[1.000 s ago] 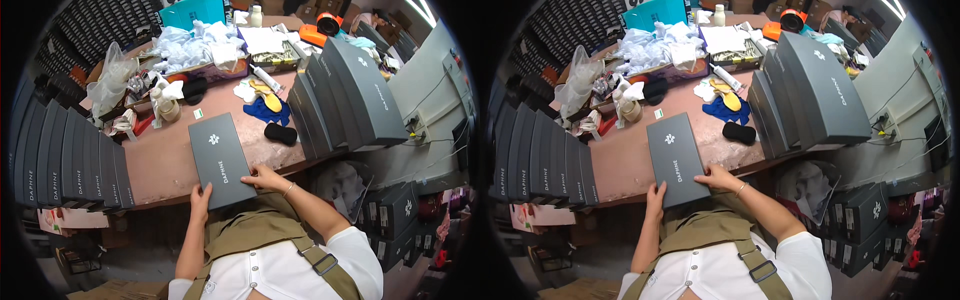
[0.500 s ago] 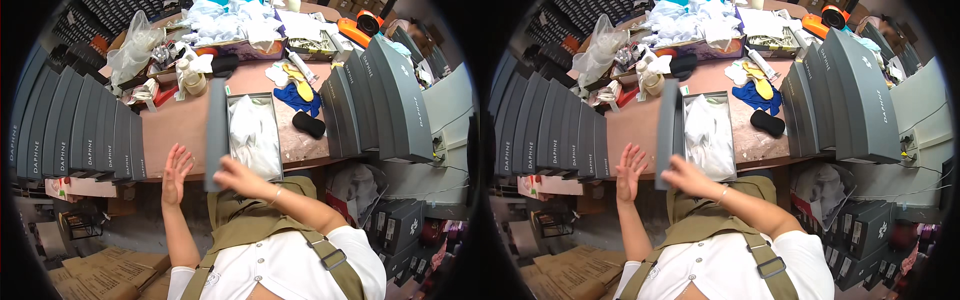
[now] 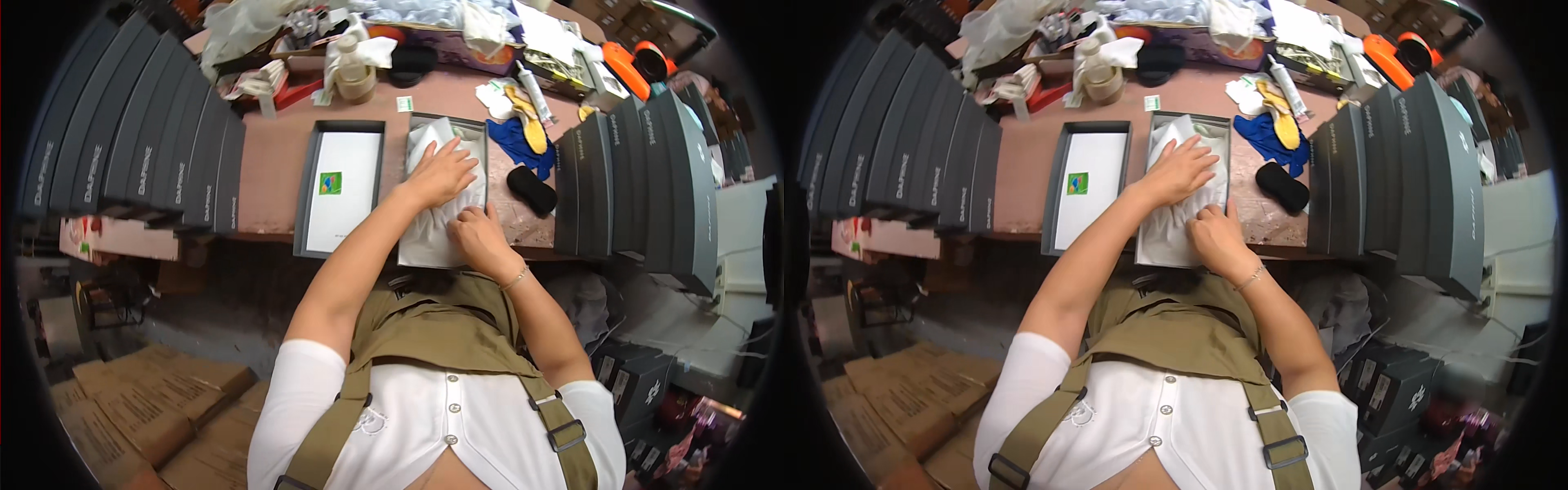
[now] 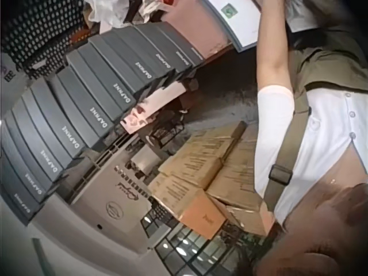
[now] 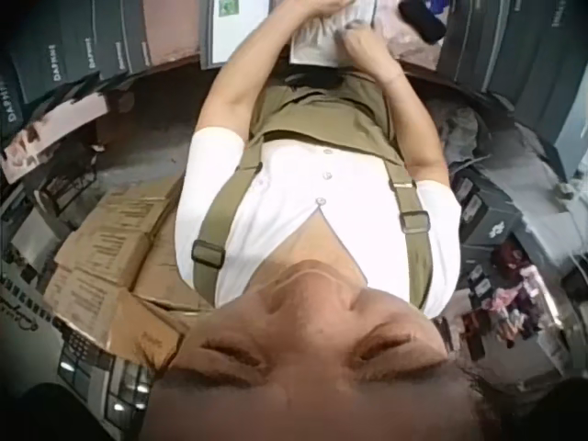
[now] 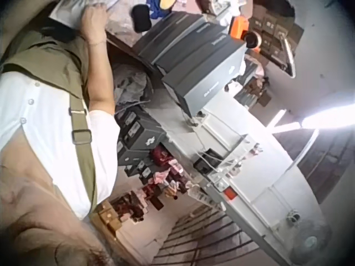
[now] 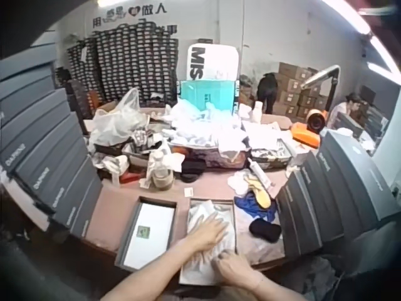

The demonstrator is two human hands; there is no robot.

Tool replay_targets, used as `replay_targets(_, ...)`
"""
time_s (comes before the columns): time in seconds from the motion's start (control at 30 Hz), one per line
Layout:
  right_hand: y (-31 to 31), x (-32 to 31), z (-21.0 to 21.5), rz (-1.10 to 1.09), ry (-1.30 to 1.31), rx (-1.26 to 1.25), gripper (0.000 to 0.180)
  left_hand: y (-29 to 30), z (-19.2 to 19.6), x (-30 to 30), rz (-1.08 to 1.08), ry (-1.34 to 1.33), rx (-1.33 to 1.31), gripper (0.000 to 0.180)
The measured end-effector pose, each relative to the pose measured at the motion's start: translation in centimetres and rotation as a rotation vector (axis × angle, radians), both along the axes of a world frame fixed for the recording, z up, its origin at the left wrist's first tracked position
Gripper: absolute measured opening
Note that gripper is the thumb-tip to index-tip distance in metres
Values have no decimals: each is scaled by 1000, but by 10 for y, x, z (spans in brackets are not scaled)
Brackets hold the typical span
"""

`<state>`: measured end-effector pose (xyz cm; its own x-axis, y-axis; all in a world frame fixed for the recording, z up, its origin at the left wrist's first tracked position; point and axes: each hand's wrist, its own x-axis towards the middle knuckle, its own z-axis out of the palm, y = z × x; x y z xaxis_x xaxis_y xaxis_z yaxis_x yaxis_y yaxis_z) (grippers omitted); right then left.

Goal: Pack high-heeled shoes into boxes with protective tissue paper.

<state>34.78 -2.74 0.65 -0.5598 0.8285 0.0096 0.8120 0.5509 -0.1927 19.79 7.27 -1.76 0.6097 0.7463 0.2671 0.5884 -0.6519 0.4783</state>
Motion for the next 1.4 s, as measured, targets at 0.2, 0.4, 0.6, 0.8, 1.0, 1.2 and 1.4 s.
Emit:
replay_targets(0.2,42,29,18,-185,478,52,23,-13,-7,-10,131,189,205,23)
replay_targets(0.4,112,4,-37,-225,-160,-12,25,-22,-15,-24,129,154,271,20)
replay_targets(0.6,147,9,-48,-195,11,-131,30,-26,-4,-19,253,119,152,20)
replay_targets(0.8,158,30,-22,-162,308,-337,45,-27,0,-15,284,85,196,24)
replay_targets(1.0,132,-7,-48,-368,386,-64,27,-33,-6,-19,331,267,186,35)
replay_targets(1.2,166,26,-50,-189,750,-347,28,-42,0,-25,291,303,228,42)
replay_targets(1.4,120,28,0,-297,1208,-510,29,-16,-32,-40,381,361,36,58)
